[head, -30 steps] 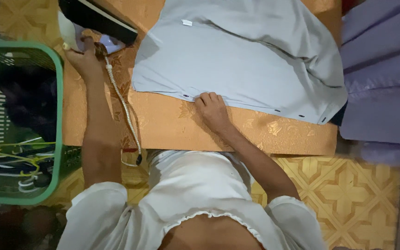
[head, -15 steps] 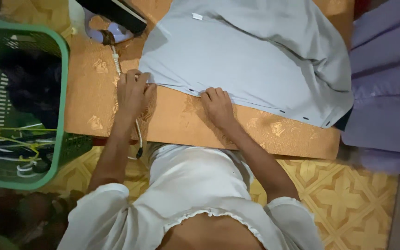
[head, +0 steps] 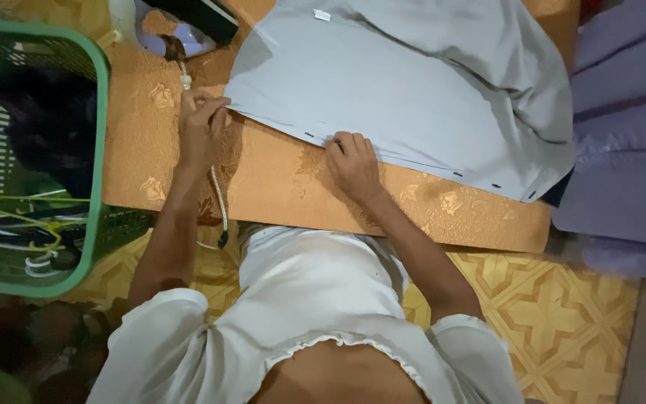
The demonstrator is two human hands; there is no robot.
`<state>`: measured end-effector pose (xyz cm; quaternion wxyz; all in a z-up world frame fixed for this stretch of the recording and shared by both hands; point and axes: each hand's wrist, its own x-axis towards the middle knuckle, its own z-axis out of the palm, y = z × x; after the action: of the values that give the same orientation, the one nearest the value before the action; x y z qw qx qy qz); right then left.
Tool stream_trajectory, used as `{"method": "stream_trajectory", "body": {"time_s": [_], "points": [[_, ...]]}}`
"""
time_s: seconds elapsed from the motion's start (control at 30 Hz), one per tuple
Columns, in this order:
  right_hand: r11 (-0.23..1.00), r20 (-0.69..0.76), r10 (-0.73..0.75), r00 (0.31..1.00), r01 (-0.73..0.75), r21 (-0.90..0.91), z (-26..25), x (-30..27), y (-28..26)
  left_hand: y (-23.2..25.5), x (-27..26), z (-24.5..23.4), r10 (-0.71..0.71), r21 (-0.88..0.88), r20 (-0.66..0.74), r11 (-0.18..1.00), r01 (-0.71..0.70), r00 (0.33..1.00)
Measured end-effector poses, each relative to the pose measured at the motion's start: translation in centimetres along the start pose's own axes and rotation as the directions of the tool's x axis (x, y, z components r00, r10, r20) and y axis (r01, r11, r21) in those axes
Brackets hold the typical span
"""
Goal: Ironing a light blue button-down shirt on a table covered with an orange cloth.
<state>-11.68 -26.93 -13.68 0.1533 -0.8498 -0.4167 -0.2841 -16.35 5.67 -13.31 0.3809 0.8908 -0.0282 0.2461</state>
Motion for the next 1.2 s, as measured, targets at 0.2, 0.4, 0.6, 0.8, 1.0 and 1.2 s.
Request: {"method": "stream_trajectory", "body": {"time_s": [0.2,0.4,0.6,0.8,1.0,1.2], "points": [[0.999,0.019,-0.033,0.999,0.033,0.014,-0.1,0.3,-0.5,1.1,0.5,0.8,-0.221,-0.17,-0.032,0.962,0.213,0.975],[0.997,0.07,-0.052,0.996,0.048,0.055,0.7,-0.5,-0.1,2.6,1.4,2.0,-0.603,-0.586,0.02,0.639,0.498,0.797],[0.996,0.101,-0.048,0.994,0.04,0.079,-0.6,0.1,-0.8,3.3,1.6,2.9,-0.685,-0.607,-0.132,0.627,0.488,0.716],[0.974,0.212,0.042,0.976,-0.087,0.21,-0.5,0.1,-0.2,3.1,1.0,3.3,-0.635,-0.561,-0.166,0.69,0.457,0.754],[0.862,0.34,0.317,0.886,-0.418,0.286,-0.3,2.1,0.9,0.4,-0.3,3.5,-0.566,-0.523,-0.057,0.718,0.458,0.822],[0.883,0.377,0.337,0.863,-0.429,0.192,3.4,1.0,1.1,0.7,-0.1,3.1,-0.561,-0.492,-0.086,0.742,0.455,0.823]]}}
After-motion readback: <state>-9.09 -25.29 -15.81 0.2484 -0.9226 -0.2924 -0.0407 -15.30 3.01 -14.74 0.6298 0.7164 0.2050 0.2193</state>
